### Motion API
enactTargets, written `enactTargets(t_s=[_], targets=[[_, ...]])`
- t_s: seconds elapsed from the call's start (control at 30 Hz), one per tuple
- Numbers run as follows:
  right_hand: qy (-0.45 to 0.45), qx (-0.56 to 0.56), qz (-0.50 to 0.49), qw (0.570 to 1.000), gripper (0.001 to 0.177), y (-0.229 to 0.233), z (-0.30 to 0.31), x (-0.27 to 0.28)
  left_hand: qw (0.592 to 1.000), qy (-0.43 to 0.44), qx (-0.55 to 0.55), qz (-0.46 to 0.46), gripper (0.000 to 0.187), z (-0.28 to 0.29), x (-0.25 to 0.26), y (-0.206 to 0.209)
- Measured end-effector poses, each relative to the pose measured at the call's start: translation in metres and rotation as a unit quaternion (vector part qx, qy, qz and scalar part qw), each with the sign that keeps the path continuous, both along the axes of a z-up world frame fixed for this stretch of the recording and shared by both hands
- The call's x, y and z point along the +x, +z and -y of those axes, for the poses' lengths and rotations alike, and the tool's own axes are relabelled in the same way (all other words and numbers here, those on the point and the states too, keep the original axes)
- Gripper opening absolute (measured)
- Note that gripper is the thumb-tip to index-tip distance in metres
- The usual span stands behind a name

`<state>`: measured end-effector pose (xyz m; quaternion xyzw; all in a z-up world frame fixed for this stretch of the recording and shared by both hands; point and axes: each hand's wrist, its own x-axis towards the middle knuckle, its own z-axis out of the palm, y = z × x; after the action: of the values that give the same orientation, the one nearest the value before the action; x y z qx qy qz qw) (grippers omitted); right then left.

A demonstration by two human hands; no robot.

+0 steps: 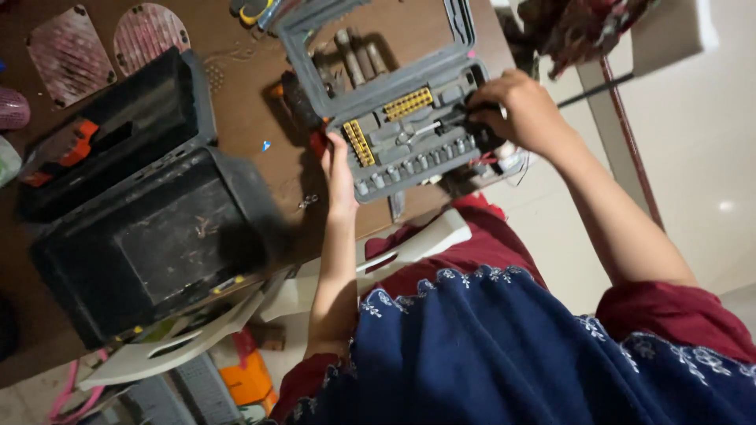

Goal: The person opens a toolbox and removes various tools, including screwdrivers and sockets, placing them on the table. They then sort the tools and place them back into designated slots within the toolbox and a smaller orange case, organizing them by type.

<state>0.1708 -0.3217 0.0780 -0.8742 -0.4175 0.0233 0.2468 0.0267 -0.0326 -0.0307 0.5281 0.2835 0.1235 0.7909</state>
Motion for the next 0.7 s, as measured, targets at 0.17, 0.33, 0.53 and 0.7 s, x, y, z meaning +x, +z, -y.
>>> enactTargets(t_s=[0.17,0.33,0.53,0.7], targets=[[0.04,-0.01,-0.022,0.999,0.021,-0.032,0.029,0.035,0.992,0.07,0.047,-0.09,0.073,0.032,0.015,-0.054],[0.118,0.027,-0.051,0.991,0.024,-0.033,0.046,0.067,0.988,0.09,0.069,-0.1,0.056,0.058,0.016,-0.059],[0.158,0.135,-0.075,0.975,0.026,-0.07,0.051,0.096,0.977,0.123,0.05,-0.166,0.069,0.079,0.024,-0.018],[-0.059,0.249,-0.058,0.965,0.003,-0.107,0.088,0.119,0.943,0.265,0.01,-0.203,0.086,0.075,0.022,0.001]])
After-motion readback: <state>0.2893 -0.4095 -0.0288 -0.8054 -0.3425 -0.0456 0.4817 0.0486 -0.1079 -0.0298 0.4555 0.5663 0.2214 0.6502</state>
